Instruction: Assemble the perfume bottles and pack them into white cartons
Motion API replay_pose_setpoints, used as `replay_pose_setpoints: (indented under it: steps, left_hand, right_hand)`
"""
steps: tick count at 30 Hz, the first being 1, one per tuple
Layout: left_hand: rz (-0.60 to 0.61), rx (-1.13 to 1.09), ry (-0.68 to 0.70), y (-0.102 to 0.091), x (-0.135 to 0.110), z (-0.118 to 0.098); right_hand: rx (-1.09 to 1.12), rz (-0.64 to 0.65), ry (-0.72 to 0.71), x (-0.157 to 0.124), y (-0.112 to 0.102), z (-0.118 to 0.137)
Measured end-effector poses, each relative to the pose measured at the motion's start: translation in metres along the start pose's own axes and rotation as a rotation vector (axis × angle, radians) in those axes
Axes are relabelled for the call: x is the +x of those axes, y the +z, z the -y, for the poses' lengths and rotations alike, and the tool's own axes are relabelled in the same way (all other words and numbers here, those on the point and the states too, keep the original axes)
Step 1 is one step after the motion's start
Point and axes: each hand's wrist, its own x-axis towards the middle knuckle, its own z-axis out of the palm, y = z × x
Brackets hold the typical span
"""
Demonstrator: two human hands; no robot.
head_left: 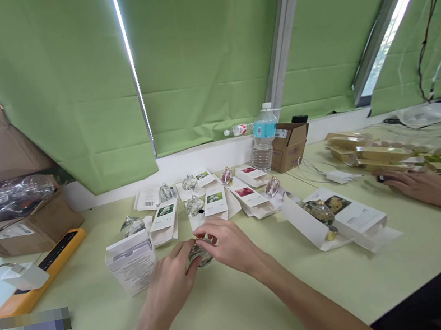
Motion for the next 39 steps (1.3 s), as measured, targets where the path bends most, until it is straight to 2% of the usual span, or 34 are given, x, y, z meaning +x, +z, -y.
replay_pose_setpoints:
  steps: [9,18,26,32,39]
  left_hand:
    - [0.003,-0.012,0.005,-0.001,0.002,-0.001]
    - [0.0,-0.001,0.008,-0.001,0.001,0.0]
    - [0.0,0.014,0.008,0.0,0.001,0.0]
    - [0.001,0.007,0.014,-0.002,-0.001,-0.002]
    - [0.001,0.012,0.009,-0.002,0.0,-0.002]
  right_hand:
    - [-0.039,0.023,-0.013,-0.002,0.0,-0.001]
    - [0.033,0.023,-0.012,-0.002,0.001,-0.005]
    - [0.205,0.089,0.1,-0.001,-0.003,-0.008]
    - [0.331,0.131,0.118,0.0,-0.007,-0.012]
    - [0.257,0.113,0.089,0.0,-0.005,-0.013]
